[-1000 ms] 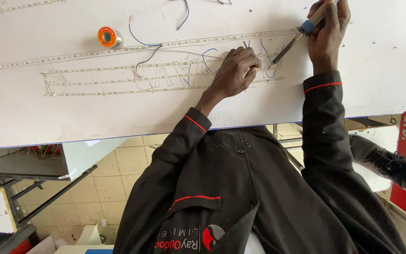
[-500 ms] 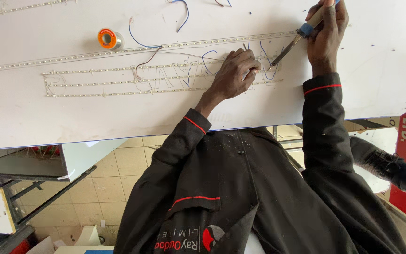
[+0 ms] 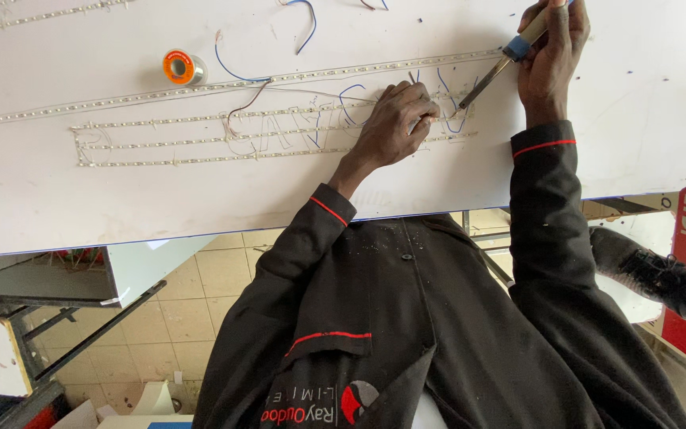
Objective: The person solders wires to LED strip segments laid out on a white board. They use a soldering iron and solder wire to attach blue and brown wires to the contact points on the strips, moving along the strips to complete multiple connections.
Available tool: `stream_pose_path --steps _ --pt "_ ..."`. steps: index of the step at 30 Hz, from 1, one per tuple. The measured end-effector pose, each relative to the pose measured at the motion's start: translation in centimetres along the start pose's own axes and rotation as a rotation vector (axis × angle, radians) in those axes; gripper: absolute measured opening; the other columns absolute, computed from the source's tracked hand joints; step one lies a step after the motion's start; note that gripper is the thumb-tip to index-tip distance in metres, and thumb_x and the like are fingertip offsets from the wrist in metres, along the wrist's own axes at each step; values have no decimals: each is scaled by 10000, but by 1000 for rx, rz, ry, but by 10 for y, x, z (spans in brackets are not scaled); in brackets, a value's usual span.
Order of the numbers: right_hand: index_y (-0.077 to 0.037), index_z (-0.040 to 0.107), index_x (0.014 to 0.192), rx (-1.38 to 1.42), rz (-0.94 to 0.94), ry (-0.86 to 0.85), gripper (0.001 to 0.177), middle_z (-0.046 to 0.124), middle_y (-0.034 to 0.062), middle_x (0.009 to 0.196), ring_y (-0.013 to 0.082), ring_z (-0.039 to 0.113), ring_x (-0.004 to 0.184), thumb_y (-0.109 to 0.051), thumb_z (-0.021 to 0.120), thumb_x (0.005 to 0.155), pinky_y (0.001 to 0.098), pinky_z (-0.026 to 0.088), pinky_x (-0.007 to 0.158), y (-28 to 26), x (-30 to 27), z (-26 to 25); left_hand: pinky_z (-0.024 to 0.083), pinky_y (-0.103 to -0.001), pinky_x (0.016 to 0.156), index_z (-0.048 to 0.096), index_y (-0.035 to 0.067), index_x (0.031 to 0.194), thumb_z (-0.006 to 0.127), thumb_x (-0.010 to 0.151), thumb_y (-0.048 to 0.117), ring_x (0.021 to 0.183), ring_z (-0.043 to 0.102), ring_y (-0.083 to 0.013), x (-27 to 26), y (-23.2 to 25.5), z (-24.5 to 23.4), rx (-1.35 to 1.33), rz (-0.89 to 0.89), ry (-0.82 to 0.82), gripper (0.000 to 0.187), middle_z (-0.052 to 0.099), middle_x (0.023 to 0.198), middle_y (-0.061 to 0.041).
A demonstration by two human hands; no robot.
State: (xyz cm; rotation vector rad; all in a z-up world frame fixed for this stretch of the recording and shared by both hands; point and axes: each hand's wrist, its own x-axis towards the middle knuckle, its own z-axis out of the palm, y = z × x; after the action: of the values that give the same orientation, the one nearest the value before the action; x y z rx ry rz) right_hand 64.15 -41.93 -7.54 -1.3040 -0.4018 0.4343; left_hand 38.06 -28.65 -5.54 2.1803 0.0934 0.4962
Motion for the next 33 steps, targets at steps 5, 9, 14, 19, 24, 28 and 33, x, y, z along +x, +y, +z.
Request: stream_pose_path --steps 5,9,14,19,24,28,33 --pt "-168 572 1068 -33 13 -42 267 673 118 909 92 356 565 -392 620 1204 254 281 515 -13 -7 4 393 -406 862 676 140 934 584 918 5 877 503 -244 0 -1 1 1 2 -8 164 568 940 -9" --pt "-175 571 1084 -22 58 -52 242 663 110 920 103 341 577 -385 610 1197 259 262 499 -14 -9 5 379 -404 834 679 155 931 606 948 36 870 494 -238 0 -3 3 7 2 2 140 552 935 -3" --pt "-165 591 1077 -2 35 -2 252 686 124 883 106 359 538 -391 652 1172 269 277 466 -3 -4 -1 396 -431 847 712 139 978 607 970 47 888 522 -263 0 -4 3 14 24 1 140 584 958 -29" --pt "-148 548 1049 37 -4 -45 253 670 159 914 112 378 531 -337 618 1201 261 290 457 0 -4 -5 388 -410 836 682 141 944 604 916 -9 873 509 -248 0 -2 2 14 12 -13 172 563 936 -13" --pt "-162 516 886 52 29 81 331 647 111 801 92 348 544 -262 701 1141 265 261 505 3 -1 0 387 -436 846 718 136 987 610 989 34 903 526 -266 1 -5 4 47 36 -7 148 594 970 -26" --pt "-147 539 944 20 28 23 313 686 111 869 103 370 548 -318 660 1177 265 257 493 -8 -7 2 399 -426 857 747 119 1006 635 981 3 930 524 -261 -1 -5 6 72 33 -18 163 611 982 -22" --pt "-168 483 919 4 22 13 326 677 114 859 107 363 563 -286 633 1184 269 269 517 -10 -7 3 379 -429 847 776 127 989 606 1010 45 919 515 -254 0 -2 5 108 58 -20 190 601 965 -14"
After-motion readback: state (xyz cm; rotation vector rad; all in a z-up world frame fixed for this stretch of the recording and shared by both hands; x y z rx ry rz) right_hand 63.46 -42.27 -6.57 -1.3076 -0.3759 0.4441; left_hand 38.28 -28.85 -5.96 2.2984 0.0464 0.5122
